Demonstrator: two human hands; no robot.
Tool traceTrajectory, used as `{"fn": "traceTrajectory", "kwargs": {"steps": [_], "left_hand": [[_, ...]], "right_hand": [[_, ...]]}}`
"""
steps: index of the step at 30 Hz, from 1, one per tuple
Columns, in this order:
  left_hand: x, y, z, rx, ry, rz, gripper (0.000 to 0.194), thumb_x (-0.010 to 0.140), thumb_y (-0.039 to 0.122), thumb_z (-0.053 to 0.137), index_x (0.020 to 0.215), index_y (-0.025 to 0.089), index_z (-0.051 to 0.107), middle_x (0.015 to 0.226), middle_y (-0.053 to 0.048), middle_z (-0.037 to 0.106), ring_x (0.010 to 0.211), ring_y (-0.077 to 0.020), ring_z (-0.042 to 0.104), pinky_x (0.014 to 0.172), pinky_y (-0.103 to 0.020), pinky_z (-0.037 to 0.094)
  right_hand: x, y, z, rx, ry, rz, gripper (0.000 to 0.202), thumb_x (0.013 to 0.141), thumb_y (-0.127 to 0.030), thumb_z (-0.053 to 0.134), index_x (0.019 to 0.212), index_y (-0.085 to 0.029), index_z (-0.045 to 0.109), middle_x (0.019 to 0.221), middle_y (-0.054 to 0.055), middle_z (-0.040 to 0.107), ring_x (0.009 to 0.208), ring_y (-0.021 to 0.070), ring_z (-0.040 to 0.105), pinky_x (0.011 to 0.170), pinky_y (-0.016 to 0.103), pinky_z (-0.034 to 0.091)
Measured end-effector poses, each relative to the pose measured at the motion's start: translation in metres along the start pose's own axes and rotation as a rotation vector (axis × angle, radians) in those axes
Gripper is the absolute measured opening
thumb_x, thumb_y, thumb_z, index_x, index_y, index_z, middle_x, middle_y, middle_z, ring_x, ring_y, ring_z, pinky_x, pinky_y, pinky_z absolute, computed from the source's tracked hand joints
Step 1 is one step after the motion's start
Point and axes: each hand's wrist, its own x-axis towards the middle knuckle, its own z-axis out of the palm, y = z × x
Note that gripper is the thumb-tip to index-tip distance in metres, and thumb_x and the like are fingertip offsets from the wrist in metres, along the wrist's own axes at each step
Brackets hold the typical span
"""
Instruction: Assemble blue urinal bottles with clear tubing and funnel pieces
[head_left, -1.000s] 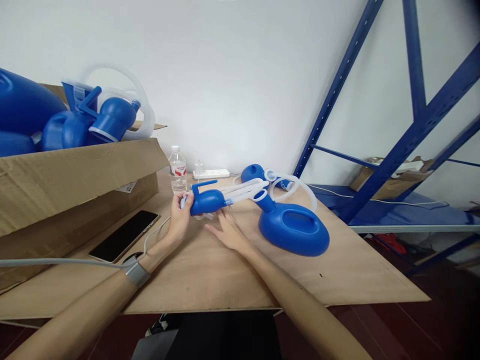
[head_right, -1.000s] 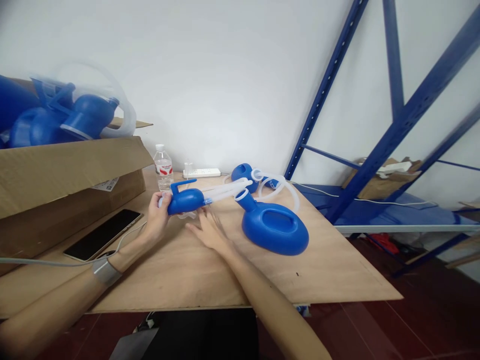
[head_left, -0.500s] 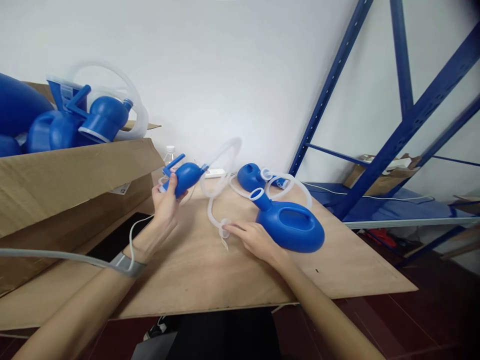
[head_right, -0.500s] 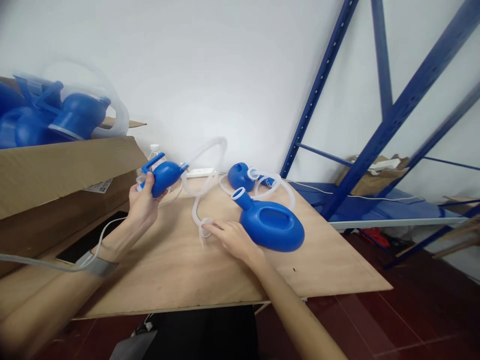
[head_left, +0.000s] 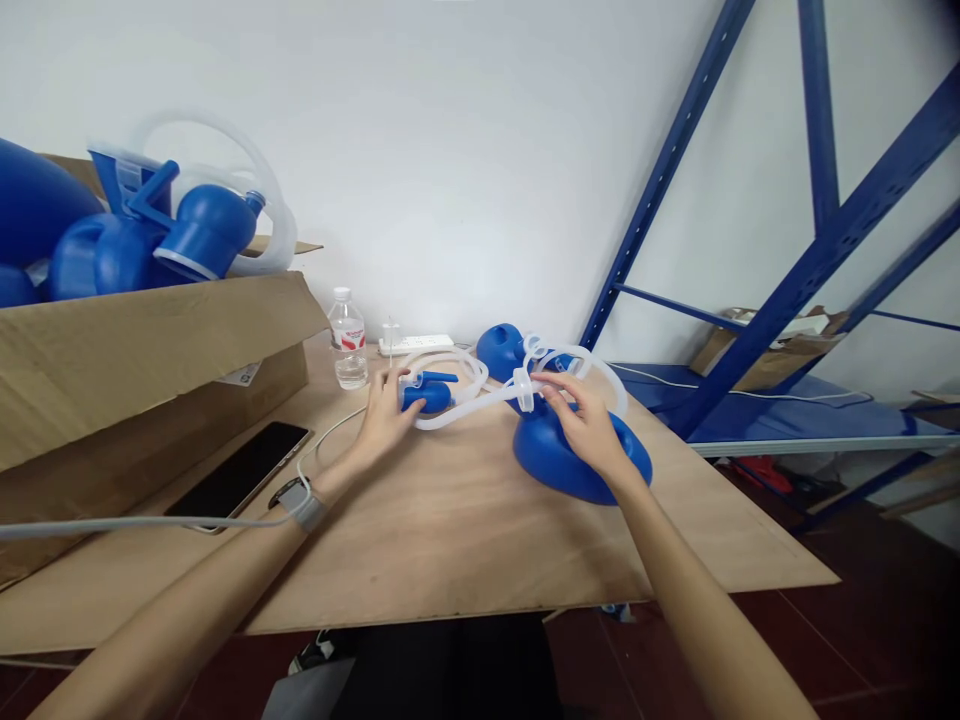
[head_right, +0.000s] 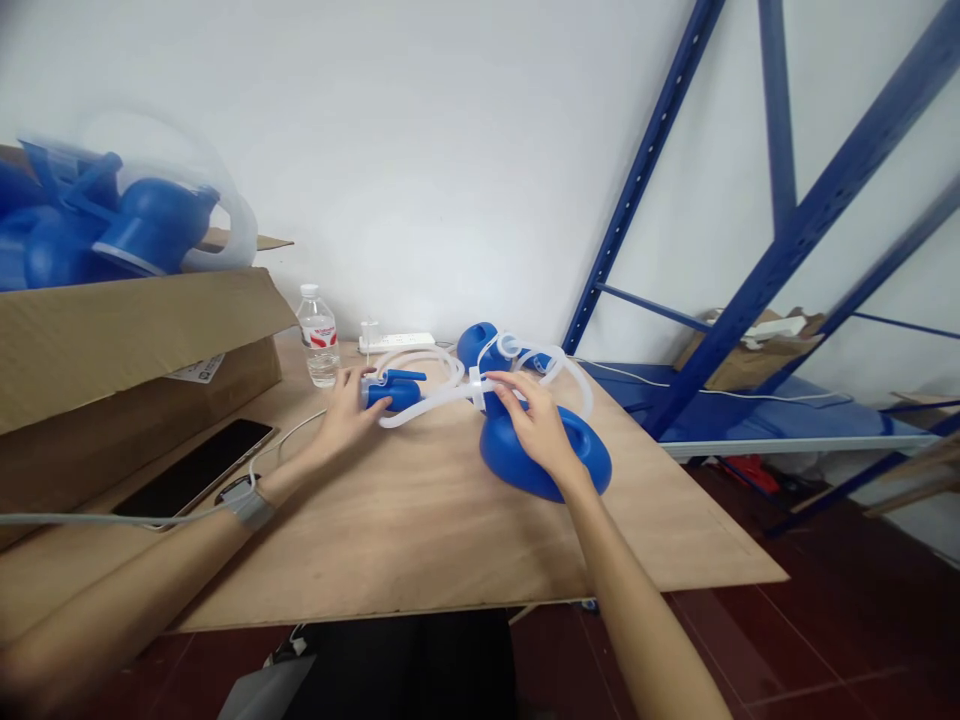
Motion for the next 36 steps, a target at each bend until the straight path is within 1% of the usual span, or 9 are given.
{"fn": "traceTrajectory", "kwargs": {"steps": [7,10,14,17,20,22,24,28,36], "left_hand": [[0.000,0.045,-0.010,0.191,0.019,0.306,0.044,0.095,0.025,0.051,0.138,0.021,0.055,0.155,-0.017,0.042,0.148,-0.0349,0.030,0.121,-0.060,0.022],[0.004,0.080,-0.008,0.102,-0.205,0.490,0.048,0.097,0.033,0.053,0.144,0.024,0.052,0.147,-0.015,0.055,0.141,-0.0319,0.045,0.120,-0.055,0.028],[0.015,0.105,0.012,-0.054,-0.344,0.392,0.066,0.093,0.040,0.063,0.153,0.023,0.042,0.117,-0.013,0.071,0.108,-0.0298,0.067,0.097,-0.045,0.051],[0.026,0.107,0.021,-0.111,-0.338,0.342,0.064,0.091,0.039,0.068,0.150,0.022,0.049,0.102,-0.007,0.073,0.094,-0.0264,0.069,0.086,-0.036,0.052],[0.034,0.101,0.015,-0.010,-0.327,0.356,0.067,0.090,0.044,0.066,0.151,0.019,0.049,0.096,-0.007,0.074,0.087,-0.0258,0.069,0.083,-0.035,0.051],[0.037,0.098,0.009,0.083,-0.343,0.346,0.072,0.089,0.052,0.066,0.150,0.017,0.051,0.093,-0.008,0.074,0.084,-0.0271,0.069,0.081,-0.036,0.051],[0.037,0.095,0.006,0.129,-0.381,0.356,0.075,0.087,0.058,0.066,0.149,0.016,0.053,0.095,-0.009,0.075,0.085,-0.0281,0.070,0.081,-0.037,0.051],[0.034,0.096,0.011,0.195,-0.462,0.473,0.069,0.091,0.056,0.063,0.149,0.021,0.053,0.097,-0.009,0.075,0.092,-0.0272,0.070,0.084,-0.034,0.051],[0.033,0.106,0.001,0.367,-0.564,0.584,0.068,0.098,0.060,0.051,0.157,0.028,0.037,0.141,-0.011,0.061,0.119,-0.0276,0.064,0.093,-0.036,0.052]], "right_hand": [[0.025,0.016,0.013,0.119,-0.049,0.092,0.033,0.098,-0.045,0.054,0.115,-0.024,0.073,0.117,0.007,0.073,0.112,0.0259,0.065,0.104,0.045,0.047],[0.029,0.013,0.020,0.198,-0.123,0.100,0.033,0.097,-0.046,0.057,0.114,-0.024,0.074,0.116,0.007,0.074,0.109,0.0262,0.066,0.101,0.043,0.049],[0.026,0.007,0.026,0.234,-0.120,0.110,0.032,0.097,-0.046,0.057,0.112,-0.024,0.073,0.116,0.007,0.074,0.109,0.0264,0.068,0.100,0.043,0.051],[0.021,0.009,0.016,0.207,-0.151,0.117,0.040,0.098,-0.048,0.054,0.130,-0.025,0.063,0.134,0.009,0.067,0.120,0.0274,0.065,0.102,0.045,0.052],[0.017,0.016,-0.006,-0.135,-0.211,0.033,0.064,0.091,-0.052,0.066,0.147,-0.028,0.050,0.152,0.010,0.053,0.141,0.0321,0.048,0.117,0.055,0.036],[0.014,0.024,-0.020,-0.383,-0.221,0.006,0.071,0.085,-0.056,0.072,0.147,-0.028,0.052,0.149,0.012,0.057,0.141,0.0366,0.048,0.119,0.062,0.030],[0.010,0.030,-0.027,-0.518,-0.285,0.020,0.064,0.085,-0.061,0.071,0.138,-0.026,0.063,0.135,0.014,0.068,0.129,0.0394,0.059,0.111,0.061,0.040],[0.006,0.031,-0.020,-0.611,-0.390,-0.022,0.055,0.086,-0.067,0.066,0.117,-0.023,0.076,0.116,0.014,0.077,0.107,0.0394,0.071,0.093,0.053,0.053],[0.010,0.009,-0.007,-0.640,-0.482,-0.109,0.060,0.088,-0.072,0.058,0.123,-0.025,0.074,0.125,0.010,0.074,0.111,0.0360,0.070,0.090,0.045,0.055]]}}
